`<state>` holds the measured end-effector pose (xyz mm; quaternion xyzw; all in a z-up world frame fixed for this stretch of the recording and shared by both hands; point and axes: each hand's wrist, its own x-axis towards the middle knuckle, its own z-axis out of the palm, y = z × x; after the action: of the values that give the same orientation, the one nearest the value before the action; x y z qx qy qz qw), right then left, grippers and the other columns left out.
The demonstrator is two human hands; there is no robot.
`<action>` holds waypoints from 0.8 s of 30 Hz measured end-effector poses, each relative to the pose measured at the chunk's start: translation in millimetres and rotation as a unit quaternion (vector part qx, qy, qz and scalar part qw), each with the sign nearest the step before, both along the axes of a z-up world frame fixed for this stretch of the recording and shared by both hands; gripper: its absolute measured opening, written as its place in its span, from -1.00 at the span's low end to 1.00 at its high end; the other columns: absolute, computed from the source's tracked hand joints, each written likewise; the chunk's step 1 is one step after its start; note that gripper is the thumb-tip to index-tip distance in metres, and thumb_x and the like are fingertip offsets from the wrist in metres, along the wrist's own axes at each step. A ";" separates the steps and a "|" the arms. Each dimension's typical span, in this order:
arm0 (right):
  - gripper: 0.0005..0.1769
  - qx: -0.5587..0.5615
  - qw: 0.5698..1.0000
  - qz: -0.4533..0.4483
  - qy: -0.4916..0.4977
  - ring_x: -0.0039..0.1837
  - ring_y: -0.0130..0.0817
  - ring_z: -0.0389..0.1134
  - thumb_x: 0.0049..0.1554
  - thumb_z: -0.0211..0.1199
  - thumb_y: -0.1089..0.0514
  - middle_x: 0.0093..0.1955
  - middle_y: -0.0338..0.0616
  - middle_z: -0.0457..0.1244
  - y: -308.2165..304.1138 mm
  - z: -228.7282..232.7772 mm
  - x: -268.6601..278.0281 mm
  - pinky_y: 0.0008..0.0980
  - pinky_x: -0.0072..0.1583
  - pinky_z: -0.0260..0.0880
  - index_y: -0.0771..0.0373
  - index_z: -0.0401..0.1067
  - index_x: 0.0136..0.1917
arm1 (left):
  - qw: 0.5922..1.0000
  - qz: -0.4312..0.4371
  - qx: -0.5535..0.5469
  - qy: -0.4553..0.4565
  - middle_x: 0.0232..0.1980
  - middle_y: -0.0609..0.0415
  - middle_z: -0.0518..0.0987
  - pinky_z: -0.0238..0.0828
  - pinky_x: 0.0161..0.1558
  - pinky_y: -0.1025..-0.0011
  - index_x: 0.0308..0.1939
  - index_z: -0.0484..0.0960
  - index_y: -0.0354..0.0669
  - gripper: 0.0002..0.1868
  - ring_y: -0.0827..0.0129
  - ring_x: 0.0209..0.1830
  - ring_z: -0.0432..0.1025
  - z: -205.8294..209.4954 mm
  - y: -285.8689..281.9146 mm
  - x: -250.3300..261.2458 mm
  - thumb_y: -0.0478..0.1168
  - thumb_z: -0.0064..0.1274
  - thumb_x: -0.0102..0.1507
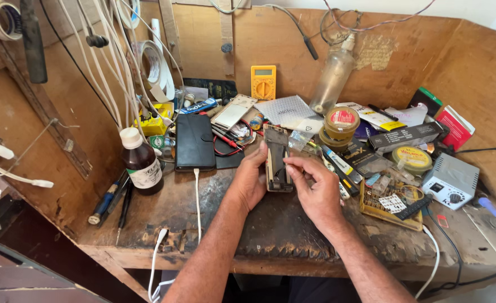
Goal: The person holds a gold-colored smartphone and pours a liquid from a brown bottle onto the screen. They then use a cotton swab to wipe the screen surface. The person handles the phone and bottle directly without using specialized tools.
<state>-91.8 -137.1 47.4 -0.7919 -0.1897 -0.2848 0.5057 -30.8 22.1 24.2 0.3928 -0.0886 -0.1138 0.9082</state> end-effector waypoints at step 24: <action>-0.91 0.054 0.985 0.126 0.104 -0.13 -0.70 0.37 0.12 0.34 0.33 -0.17 -0.32 0.41 4.2 19.6 16.1 -0.63 -0.11 0.31 0.31 0.47 -0.07 | 0.992 -0.037 -0.109 0.052 0.10 -0.04 0.62 0.46 0.14 0.15 0.21 0.50 -0.18 -0.46 0.16 0.07 0.51 -7.7 2.0 7.1 0.16 -0.24 0.43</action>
<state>-75.7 -132.9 67.0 -0.7587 -0.2186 -0.1450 0.5963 -23.7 24.1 16.5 0.2814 -0.0676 -0.1572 0.9442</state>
